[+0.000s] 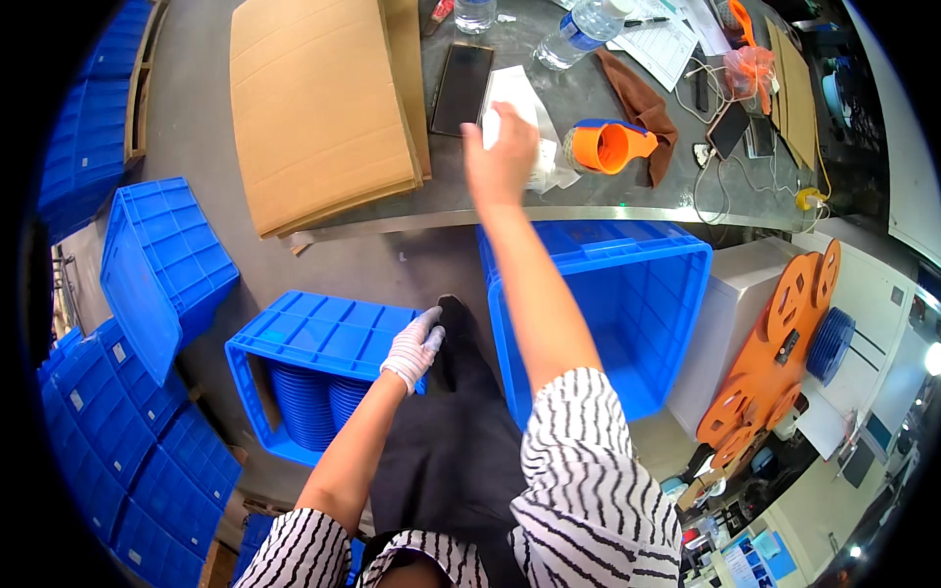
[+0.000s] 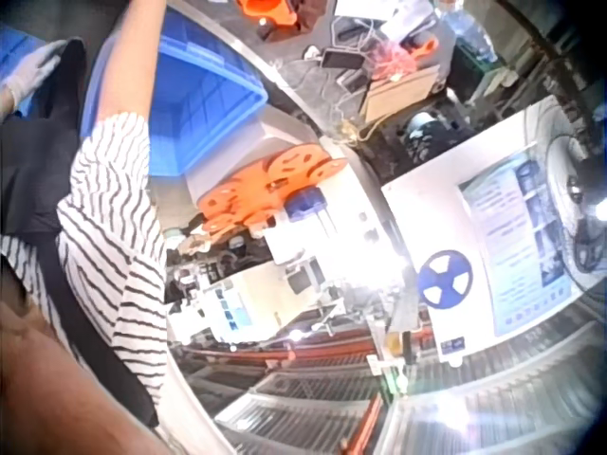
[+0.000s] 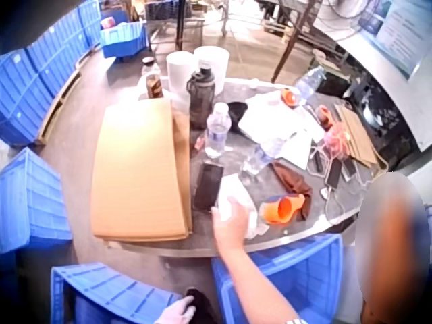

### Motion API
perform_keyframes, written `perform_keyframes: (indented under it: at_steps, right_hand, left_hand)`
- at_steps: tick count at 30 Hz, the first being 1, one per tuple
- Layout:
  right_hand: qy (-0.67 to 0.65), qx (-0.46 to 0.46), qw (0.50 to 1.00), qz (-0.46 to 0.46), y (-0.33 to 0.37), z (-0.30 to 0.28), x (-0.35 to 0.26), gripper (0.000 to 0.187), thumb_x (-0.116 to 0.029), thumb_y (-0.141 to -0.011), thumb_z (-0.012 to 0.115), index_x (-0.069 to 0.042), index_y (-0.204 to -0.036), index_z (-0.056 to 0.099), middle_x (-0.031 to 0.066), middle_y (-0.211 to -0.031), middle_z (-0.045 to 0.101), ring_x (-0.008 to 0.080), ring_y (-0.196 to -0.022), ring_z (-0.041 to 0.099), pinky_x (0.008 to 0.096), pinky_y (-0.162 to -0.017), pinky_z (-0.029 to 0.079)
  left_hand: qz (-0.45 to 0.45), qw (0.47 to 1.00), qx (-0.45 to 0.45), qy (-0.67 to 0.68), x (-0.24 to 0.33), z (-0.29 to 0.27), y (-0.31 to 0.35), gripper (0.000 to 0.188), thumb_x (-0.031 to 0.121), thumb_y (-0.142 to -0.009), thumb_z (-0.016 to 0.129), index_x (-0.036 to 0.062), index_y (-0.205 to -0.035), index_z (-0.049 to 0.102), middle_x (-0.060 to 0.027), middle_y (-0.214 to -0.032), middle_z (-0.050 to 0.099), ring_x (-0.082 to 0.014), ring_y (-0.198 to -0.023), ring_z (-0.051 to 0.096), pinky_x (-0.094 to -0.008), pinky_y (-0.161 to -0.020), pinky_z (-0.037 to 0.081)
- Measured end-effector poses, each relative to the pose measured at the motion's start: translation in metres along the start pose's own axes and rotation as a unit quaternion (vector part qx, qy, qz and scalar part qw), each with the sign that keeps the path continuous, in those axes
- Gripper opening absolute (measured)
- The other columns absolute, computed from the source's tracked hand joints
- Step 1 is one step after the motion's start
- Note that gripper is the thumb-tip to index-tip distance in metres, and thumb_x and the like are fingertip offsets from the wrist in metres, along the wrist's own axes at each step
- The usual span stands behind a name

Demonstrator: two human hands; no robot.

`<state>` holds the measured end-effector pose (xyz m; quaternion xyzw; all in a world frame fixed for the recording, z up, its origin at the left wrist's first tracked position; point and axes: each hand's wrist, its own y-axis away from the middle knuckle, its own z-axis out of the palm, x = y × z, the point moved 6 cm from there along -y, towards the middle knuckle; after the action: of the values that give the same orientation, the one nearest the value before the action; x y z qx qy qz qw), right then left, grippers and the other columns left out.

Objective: The person picks up blue plastic spools from a table and stacks them into a blue crate. They then retrieve flat cardboard pieces, place them inside the crate, and apply a shipping label to the cardboard using a red marker.

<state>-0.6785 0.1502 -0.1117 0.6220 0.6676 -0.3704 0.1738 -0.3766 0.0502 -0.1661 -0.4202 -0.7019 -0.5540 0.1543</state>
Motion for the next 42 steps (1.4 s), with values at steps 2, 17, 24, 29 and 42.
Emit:
perform_keyframes:
  at_steps: [2, 17, 24, 29, 42]
  right_hand:
    - [0.0, 0.008, 0.999, -0.052, -0.006, -0.038, 0.02, 0.039, -0.008, -0.071, 0.072, -0.007, -0.108, 0.06, 0.0103, -0.111, 0.061, 0.03, -0.103, 0.055, 0.0409, -0.093, 0.041]
    - [0.062, -0.181, 0.965, -0.18, 0.011, -0.045, 0.065, 0.032, -0.01, -0.066, 0.076, -0.013, -0.096, 0.064, 0.0024, -0.091, 0.062, 0.0243, -0.093, 0.057, 0.0383, -0.079, 0.041]
    - [-0.063, -0.201, 0.977, -0.038, -0.005, -0.049, 0.073, 0.023, -0.009, -0.077, 0.07, -0.006, -0.099, 0.065, 0.0071, -0.083, 0.065, 0.0209, -0.082, 0.061, 0.0308, -0.073, 0.047]
    - [-0.057, -0.161, 0.982, -0.08, -0.005, -0.053, 0.069, 0.018, -0.007, -0.08, 0.067, -0.005, -0.098, 0.065, 0.0078, -0.083, 0.064, 0.0201, -0.082, 0.061, 0.0299, -0.073, 0.047]
    - [-0.016, -0.166, 0.945, -0.283, 0.055, -0.073, 0.027, 0.018, 0.001, -0.073, 0.065, -0.007, -0.088, 0.062, 0.0077, -0.087, 0.057, 0.0291, -0.087, 0.057, 0.037, -0.075, 0.048]
  left_hand:
    - [0.008, 1.0, 0.007, 0.004, -0.007, 0.001, 0.002, 0.04, 0.019, -0.092, 0.057, 0.0061, -0.129, 0.051, -0.0208, -0.123, 0.057, -0.0372, -0.113, 0.054, -0.0382, -0.096, 0.044]
    - [0.124, 0.981, 0.07, 0.133, 0.116, -0.02, -0.122, 0.04, 0.014, -0.093, 0.055, 0.0056, -0.132, 0.049, -0.0162, -0.122, 0.06, -0.0234, -0.113, 0.057, -0.0307, -0.095, 0.043]
    - [0.109, 0.979, 0.066, 0.162, 0.114, -0.001, -0.12, 0.039, 0.008, -0.094, 0.053, 0.0029, -0.132, 0.049, -0.0144, -0.122, 0.06, -0.0181, -0.111, 0.055, -0.0283, -0.096, 0.042]
    - [0.079, 0.977, 0.044, 0.193, 0.103, 0.017, -0.114, 0.038, 0.007, -0.093, 0.052, 0.0023, -0.131, 0.049, -0.0153, -0.123, 0.059, -0.0206, -0.113, 0.055, -0.0297, -0.098, 0.041]
    - [0.091, 0.932, 0.099, 0.336, 0.11, 0.0, -0.132, 0.04, 0.014, -0.093, 0.058, 0.0026, -0.13, 0.05, -0.0108, -0.118, 0.059, -0.0168, -0.108, 0.053, -0.0284, -0.093, 0.042]
